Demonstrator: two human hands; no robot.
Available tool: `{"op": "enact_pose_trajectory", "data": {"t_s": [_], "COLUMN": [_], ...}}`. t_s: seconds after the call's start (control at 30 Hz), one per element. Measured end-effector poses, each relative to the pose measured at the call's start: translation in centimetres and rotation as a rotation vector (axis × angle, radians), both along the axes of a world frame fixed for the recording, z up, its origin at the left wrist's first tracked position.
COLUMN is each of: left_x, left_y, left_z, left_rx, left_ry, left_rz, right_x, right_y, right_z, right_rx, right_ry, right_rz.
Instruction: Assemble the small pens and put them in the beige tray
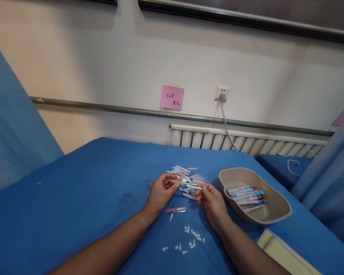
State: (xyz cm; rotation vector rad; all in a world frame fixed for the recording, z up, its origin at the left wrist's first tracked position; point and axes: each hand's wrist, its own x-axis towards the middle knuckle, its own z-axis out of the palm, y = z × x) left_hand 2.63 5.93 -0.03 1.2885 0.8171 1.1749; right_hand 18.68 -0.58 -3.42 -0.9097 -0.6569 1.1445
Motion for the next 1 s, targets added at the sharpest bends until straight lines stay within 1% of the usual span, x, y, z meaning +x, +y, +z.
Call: {"op": "enact_pose_trajectory", "data": {"t_s": [0.17, 0.33, 0.53, 0.7, 0.87, 1.0], "left_x": [0.0, 0.1, 0.3, 0.3, 0.1, -0.1], "left_y": [-0.1, -0.3, -1.2, -1.5, -1.4, -1.2], "left_z": [0.0, -0.4, -0.5, -0.7, -1.1, -1.0], "left_rx": [-0.019, -0.016, 0.024, 0.059, 0.069, 0.079], "left_ry": [-0.026, -0.028, 0.011, 0.043, 0.088, 0.121], "left_rz": [-0.019, -0.080, -0.124, -0.153, -0.198, -0.226], "right_x": [0.1, -0.3, -1.0, -1.0, -1.2, -1.2], "right_y": [-0.3, -0.6, -0.5, -0.6, -0.8, -0.8], "right_z": [0.3, 0.8, 0.2, -0.1, -0.1, 0.0], "right_rx": [0.035, 0.069, 0.096, 0.111, 0.115, 0.109], "right_ry": [0.028, -0.008, -0.139, -0.223, -0.238, -0.238], "right_rz": [0.034, 0.047, 0.135, 0.148, 0.174, 0.167]}}
